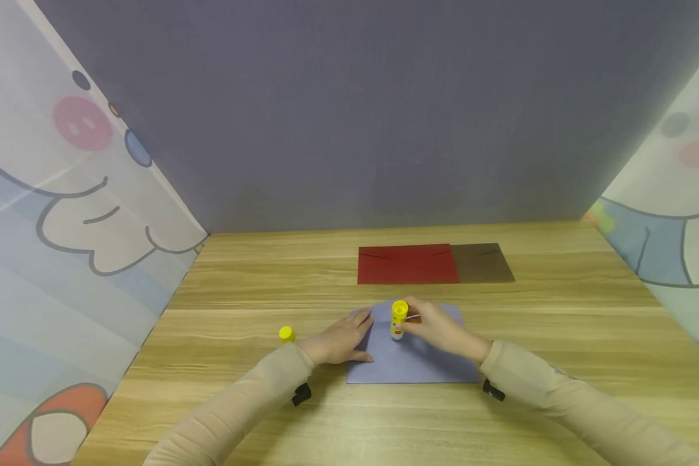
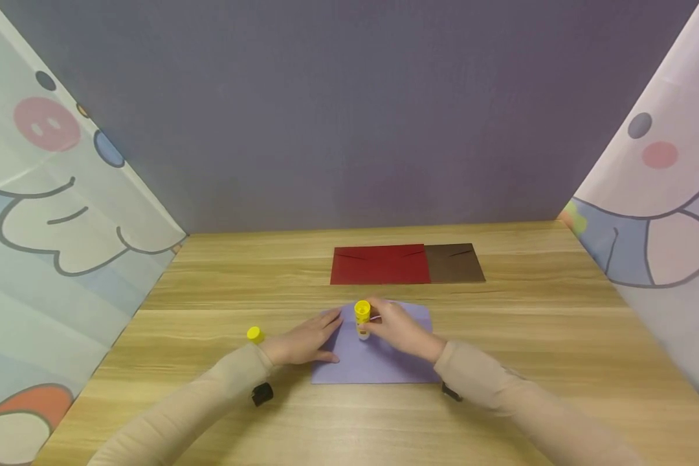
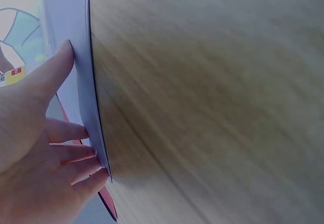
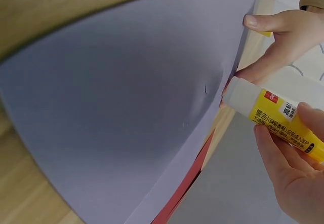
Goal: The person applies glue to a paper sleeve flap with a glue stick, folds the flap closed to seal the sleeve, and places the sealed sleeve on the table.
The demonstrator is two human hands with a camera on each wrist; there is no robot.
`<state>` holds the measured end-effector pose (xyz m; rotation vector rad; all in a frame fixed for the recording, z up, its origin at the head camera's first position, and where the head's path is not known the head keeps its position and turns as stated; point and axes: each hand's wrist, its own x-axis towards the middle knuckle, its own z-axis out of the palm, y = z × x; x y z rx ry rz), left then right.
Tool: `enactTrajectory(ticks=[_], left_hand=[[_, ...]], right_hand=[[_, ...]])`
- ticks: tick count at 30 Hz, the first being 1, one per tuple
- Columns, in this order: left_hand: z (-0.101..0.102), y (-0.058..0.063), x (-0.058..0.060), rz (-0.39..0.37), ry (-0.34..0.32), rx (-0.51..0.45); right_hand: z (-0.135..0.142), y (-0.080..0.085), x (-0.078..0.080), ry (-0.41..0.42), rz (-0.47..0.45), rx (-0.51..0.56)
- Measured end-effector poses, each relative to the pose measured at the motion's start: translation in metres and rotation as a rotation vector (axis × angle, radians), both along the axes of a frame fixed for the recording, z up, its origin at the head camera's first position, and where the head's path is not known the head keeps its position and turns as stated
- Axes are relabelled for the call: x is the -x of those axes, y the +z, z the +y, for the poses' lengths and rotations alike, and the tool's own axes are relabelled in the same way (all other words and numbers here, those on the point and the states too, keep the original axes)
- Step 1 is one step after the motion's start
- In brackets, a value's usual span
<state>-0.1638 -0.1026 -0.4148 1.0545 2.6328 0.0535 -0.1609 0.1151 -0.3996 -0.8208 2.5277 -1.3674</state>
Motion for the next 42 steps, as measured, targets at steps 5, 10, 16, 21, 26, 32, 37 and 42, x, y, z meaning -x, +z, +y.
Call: enactTrajectory(ticks=[5, 10, 16, 21, 26, 32, 37, 42], left_hand=[[0.000, -0.003, 0.001, 0.012, -0.002, 0.008], [0.000, -0.004, 0.001, 0.026, -0.010, 0.009], [0.000, -0.003, 0.001, 0.011, -0.004, 0.004], [-0.001, 0.000, 0.001, 0.010, -0.002, 0.014], [0.000, 0.000, 0.000, 0.014, -0.010, 0.017], [0.000, -0.001, 0.001, 0.003, -0.009, 0.019], [-0.001, -0.004, 0.001, 0.000, -0.008, 0.029], [-0.001, -0.005, 0.001, -0.002, -0.011, 0.019]], right_hand=[[-0.004, -0.002, 0.000, 0.025, 0.029, -0.011], [-0.006, -0.004, -0.001, 0.055, 0.065, -0.048], [-0.008, -0.003, -0.004, 0.097, 0.128, -0.120], [-0.008, -0.003, -0.005, 0.119, 0.143, -0.139], [-0.006, -0.004, -0.004, 0.123, 0.138, -0.158], [0.004, -0.005, -0.004, 0.093, 0.124, -0.172], [0.015, -0.006, -0.006, 0.071, 0.128, -0.184], [0.027, -0.005, -0.007, 0.057, 0.153, -0.171]])
